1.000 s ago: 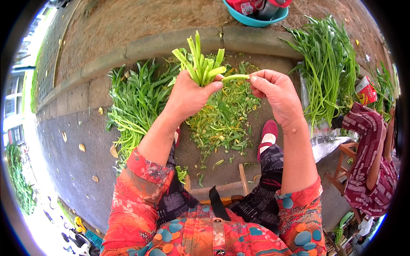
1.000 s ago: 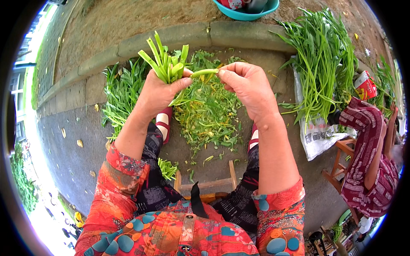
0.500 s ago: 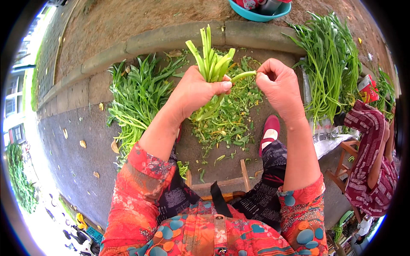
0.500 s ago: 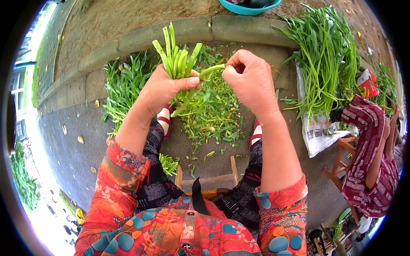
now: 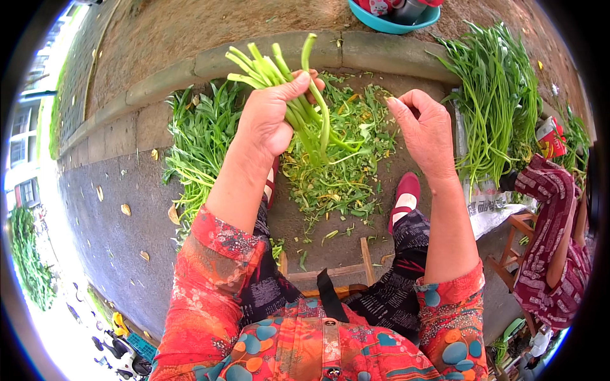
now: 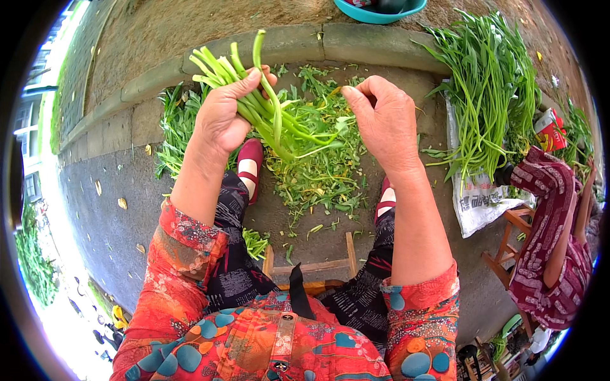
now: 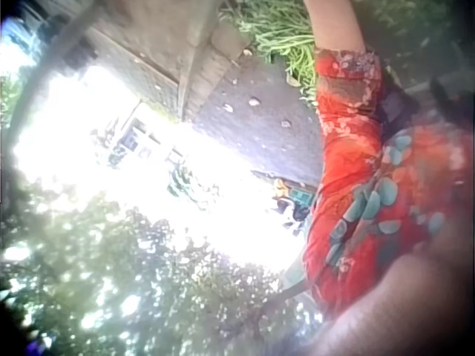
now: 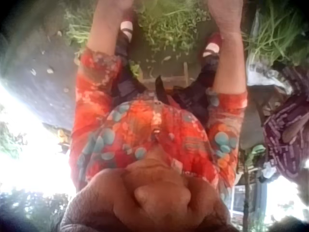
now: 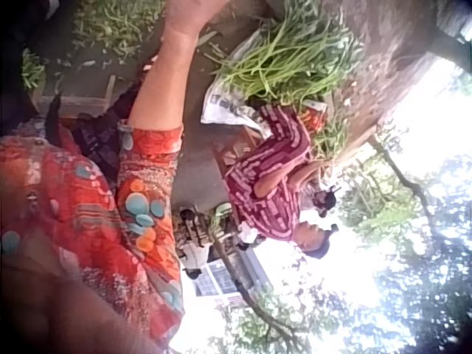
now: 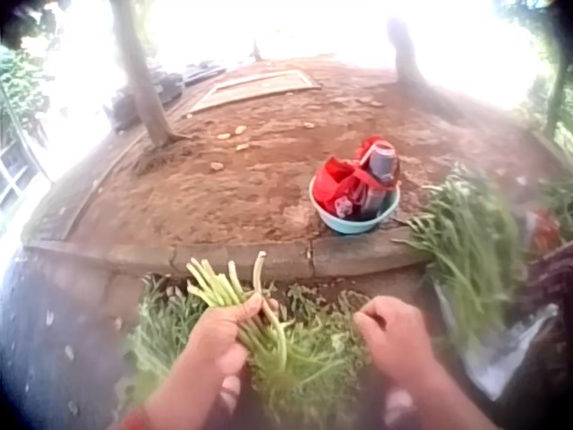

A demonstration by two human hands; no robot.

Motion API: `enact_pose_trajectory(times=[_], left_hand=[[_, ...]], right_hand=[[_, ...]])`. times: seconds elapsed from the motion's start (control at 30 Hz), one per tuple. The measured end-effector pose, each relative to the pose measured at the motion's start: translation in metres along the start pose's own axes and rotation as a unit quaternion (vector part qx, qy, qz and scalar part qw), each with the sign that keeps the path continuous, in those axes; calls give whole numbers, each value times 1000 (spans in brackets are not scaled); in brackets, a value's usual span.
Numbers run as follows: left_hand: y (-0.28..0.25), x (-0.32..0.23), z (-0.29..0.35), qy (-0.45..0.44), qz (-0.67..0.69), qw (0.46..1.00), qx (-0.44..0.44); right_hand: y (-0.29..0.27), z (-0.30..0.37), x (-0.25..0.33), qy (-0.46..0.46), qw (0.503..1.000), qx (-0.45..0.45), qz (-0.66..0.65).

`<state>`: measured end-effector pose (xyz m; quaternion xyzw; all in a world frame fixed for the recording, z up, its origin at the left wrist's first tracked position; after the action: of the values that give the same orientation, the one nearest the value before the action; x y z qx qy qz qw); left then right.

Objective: The person strips the leaves and outer layers from green vegetable stems by hand, separating the edible parts into bundles and discarding waste into a pile on the ground.

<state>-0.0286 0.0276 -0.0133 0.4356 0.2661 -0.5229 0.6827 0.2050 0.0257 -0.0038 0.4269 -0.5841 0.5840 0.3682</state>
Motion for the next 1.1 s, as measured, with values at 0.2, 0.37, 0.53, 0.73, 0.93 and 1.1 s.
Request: enact_pose_trajectory(times=[0.2,0.37,0.53,0.73,0.93,1.1], left_hand=[[5,-4,-2,27,40,996,-77],[14,-1,0,70,7,993,-91],[21,-3,4,114,-19,988,-99],[17,-3,4,151,-39,981,-112],[20,-6,7,168,-49,980,-91],[22,-6,11,180,-90,978,-58]], right_hand=[[12,2,-6,-13,994,-9,-107],[32,6,6,117,951,64,-280],[38,10,4,117,953,140,-244],[34,8,10,169,933,138,-285],[36,8,11,182,934,164,-261],[39,9,9,161,934,164,-273]])
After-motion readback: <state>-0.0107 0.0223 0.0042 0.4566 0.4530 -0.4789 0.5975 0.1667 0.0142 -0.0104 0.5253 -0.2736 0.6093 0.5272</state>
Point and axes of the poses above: each hand's wrist, its own z-axis away from the middle knuckle, its own y-axis out of the palm, x = y × z, the point moved 1 cm from there along -z, towards the middle knuckle, and after that the axes turned 15 degrees about -z, right-handed, at the moved point
